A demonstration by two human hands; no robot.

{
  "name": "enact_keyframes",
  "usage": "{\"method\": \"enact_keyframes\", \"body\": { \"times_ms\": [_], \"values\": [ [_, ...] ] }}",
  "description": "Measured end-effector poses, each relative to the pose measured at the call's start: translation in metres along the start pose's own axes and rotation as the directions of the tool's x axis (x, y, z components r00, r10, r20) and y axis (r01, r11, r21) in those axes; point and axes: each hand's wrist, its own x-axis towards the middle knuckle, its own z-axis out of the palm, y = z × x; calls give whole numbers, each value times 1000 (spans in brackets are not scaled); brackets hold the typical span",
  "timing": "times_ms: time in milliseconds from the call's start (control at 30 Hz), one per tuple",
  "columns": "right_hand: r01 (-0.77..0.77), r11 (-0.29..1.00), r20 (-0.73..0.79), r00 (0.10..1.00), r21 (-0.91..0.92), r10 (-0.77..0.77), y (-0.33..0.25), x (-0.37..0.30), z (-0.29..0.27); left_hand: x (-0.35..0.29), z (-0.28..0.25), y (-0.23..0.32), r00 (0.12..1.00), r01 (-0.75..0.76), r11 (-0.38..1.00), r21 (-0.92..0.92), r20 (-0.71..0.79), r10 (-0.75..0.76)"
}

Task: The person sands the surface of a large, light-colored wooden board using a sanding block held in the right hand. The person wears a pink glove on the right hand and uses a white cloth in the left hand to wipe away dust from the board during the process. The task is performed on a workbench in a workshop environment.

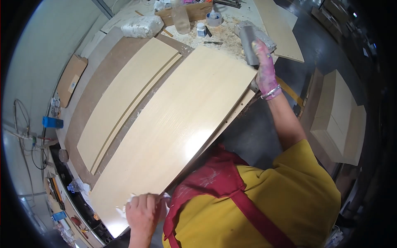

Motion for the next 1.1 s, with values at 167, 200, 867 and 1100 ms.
{"method": "enact_keyframes", "body": {
  "times_ms": [167, 200, 867, 1100],
  "values": [
    [159, 921, 221, 972, -356, -83, -13, 7, -23, 24, -21, -38, 917, 308, 804, -509, -65, -393],
    [151, 904, 224, 973, -400, -63, -15, 8, -30, 29, -17, -59, 878, 304, 732, -610, -119, -464],
    [479, 340, 564, 796, -809, 220, 18, 66, 83, 198, 87, -52, 906, 76, 970, -229, -390, -163],
    [688, 128, 676, 632, -715, 378, -62, -6, 14, 190, 83, -57, 911, 129, 971, -203, -362, -197]
  ]
}}
